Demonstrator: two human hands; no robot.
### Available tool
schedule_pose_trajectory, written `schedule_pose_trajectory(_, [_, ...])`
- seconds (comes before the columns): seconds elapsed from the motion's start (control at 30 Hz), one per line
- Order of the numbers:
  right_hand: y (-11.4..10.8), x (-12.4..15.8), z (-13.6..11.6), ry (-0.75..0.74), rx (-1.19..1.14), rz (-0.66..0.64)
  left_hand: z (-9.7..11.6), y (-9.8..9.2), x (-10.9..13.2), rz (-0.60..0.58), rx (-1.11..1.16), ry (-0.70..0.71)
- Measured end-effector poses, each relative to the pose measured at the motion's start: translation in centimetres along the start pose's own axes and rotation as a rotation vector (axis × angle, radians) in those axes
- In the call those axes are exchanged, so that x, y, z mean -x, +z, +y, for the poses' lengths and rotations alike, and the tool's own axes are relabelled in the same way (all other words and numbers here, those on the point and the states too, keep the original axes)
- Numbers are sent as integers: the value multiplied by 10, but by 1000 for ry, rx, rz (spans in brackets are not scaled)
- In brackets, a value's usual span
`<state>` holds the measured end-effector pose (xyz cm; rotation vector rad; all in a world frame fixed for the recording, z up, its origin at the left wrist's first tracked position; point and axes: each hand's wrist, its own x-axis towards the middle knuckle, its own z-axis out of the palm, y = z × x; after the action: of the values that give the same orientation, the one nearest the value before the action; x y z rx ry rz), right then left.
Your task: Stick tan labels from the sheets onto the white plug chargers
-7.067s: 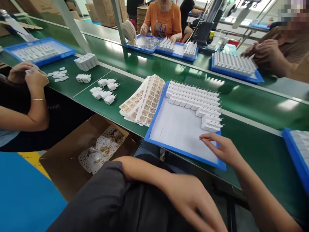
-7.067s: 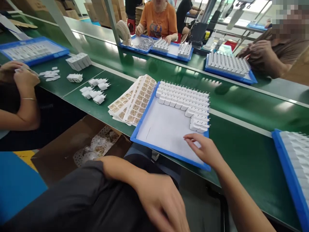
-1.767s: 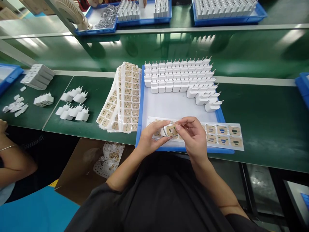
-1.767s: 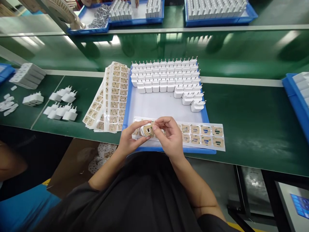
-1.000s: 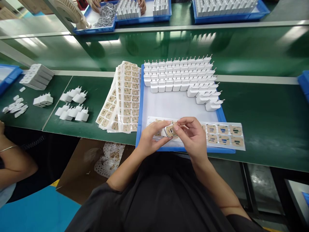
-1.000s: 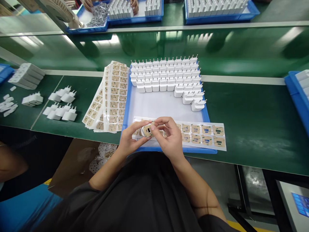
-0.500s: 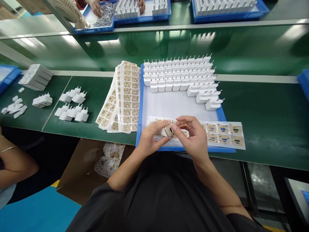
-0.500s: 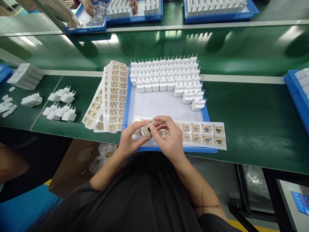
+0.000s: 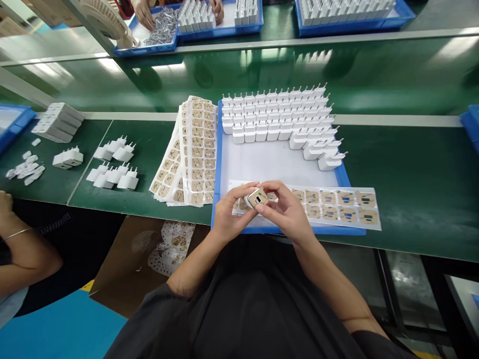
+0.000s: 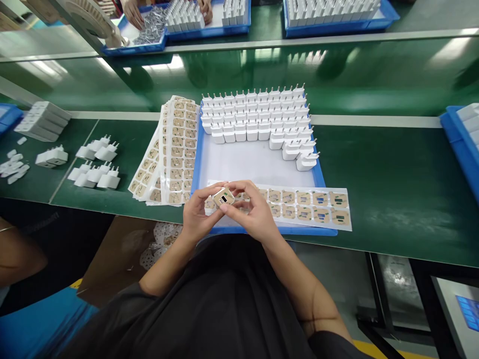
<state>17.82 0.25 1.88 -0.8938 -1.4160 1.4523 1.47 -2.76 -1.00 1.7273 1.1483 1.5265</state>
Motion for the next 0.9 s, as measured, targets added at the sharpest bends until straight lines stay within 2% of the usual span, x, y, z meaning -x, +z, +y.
schedule_pose_trajectory(0.13, [8,4,5,-8,-49,36,-2,0,2,-5,34,-19])
schedule_pose_trajectory(0.3, [7,4,12,-22,-160,23,-3,0,3,10,70,-32])
schedule_pose_trajectory(0.57, [21,1,5,-35,-141,130,0,2,-4,22,-102,164])
schedule_pose_trajectory(0.77, [26,-2,4,-42,-139,180,3,0,-6,8,-214,218])
schedule_pose_trajectory(0.9, [23,-3,6,-32,-221,175,3,0,-5,21,-202,220])
